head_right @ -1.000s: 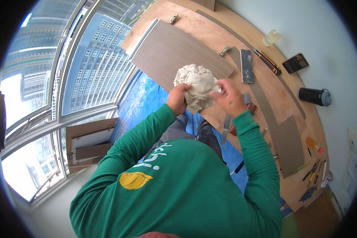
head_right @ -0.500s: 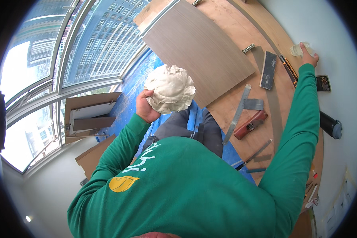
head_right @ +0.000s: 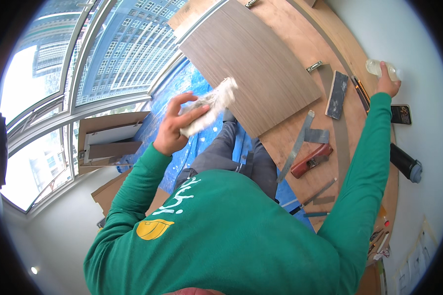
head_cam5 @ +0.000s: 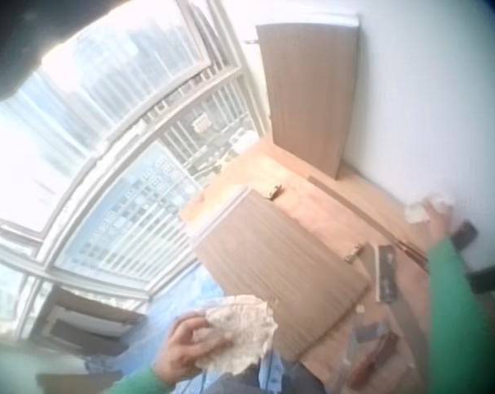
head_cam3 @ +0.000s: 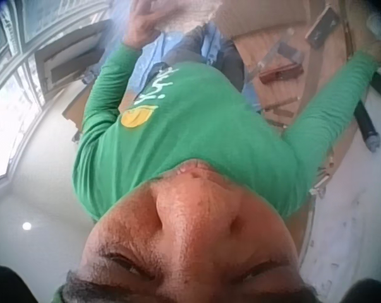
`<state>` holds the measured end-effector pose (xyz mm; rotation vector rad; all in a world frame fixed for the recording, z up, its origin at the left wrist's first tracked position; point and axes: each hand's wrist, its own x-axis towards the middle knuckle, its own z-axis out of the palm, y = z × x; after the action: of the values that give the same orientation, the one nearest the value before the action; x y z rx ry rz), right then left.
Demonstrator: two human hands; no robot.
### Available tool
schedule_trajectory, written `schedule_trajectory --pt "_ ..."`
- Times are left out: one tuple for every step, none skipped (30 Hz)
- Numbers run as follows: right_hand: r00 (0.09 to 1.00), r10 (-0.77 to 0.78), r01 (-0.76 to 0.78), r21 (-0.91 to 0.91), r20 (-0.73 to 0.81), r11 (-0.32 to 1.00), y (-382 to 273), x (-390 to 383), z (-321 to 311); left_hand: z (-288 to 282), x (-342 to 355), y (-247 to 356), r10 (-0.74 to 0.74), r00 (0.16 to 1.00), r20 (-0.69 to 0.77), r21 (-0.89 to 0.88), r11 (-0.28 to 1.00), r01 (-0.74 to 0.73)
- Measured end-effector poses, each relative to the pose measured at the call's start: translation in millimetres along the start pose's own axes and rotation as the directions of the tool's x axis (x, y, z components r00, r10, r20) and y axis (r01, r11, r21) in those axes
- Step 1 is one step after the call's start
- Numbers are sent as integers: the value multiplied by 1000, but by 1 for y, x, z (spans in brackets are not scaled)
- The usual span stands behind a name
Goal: The person uses a utility knife to score and cut a wooden board on a workbench. They flip the board, continue cutting, and then wipe the surface with a cloth. The person also pours liquid from a bottle onto the cloth.
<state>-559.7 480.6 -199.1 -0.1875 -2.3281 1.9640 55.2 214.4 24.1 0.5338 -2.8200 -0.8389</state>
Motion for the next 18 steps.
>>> schedule_trajectory --pt "997 -35 35 2 64 999 -17 -17 -4 -15 1 0 30 999 -11 153 988 -28" --pt "991 -41 40 14 130 999 -34 -35 -13 -33 2 -2 148 988 -36 267 954 -133" --pt "968 -99 96 26 230 995 -51 -51 -20 -51 4 -5 226 971 -83 291 937 -193" --pt "965 -45 17 110 259 994 -64 -68 -24 -67 5 -7 293 950 -110 326 913 -244" --pt "946 -47 -14 186 321 983 -75 -85 -27 -82 7 -12 314 939 -142 328 910 -254" --pt "930 -55 -42 252 363 967 -85 -100 -30 -97 10 -17 371 912 -173 338 893 -298" --pt "918 -56 -72 306 392 949 -93 -117 -33 -111 11 -21 402 897 -182 347 880 -324" --pt "915 -82 -70 357 394 932 -99 -138 -34 -126 11 -26 425 887 -180 374 864 -338" --pt "895 -14 -188 407 445 894 -106 -160 -34 -139 9 -28 445 869 -215 446 837 -319" --pt "881 -20 -220 447 473 867 -113 -182 -33 -151 4 -29 450 860 -240 517 809 -279" --pt "856 21 -283 433 516 856 -121 -205 -31 -164 1 -32 462 853 -245 567 782 -260" --pt "856 -3 -250 418 516 873 -130 -228 -27 -177 -3 -33 475 842 -255 575 775 -263" --pt "818 4 -287 402 575 869 -140 -251 -23 -189 -6 -34 473 842 -259 582 772 -255" --pt "794 -11 -287 391 608 874 -153 -275 -16 -204 -8 -37 473 845 -249 593 764 -253" --pt "796 28 -306 362 605 881 -170 -295 -11 -221 -9 -39 499 838 -219 585 755 -297" --pt "711 -37 -298 349 702 889 -188 -317 -5 -233 -7 -41 487 816 -312 540 797 -269" --pt "648 -46 -308 317 760 897 -207 -336 -1 -242 -7 -42 480 786 -390 495 829 -261" --pt "602 -33 -320 279 798 906 -228 -353 6 -249 -8 -42 493 724 -482 469 843 -262"
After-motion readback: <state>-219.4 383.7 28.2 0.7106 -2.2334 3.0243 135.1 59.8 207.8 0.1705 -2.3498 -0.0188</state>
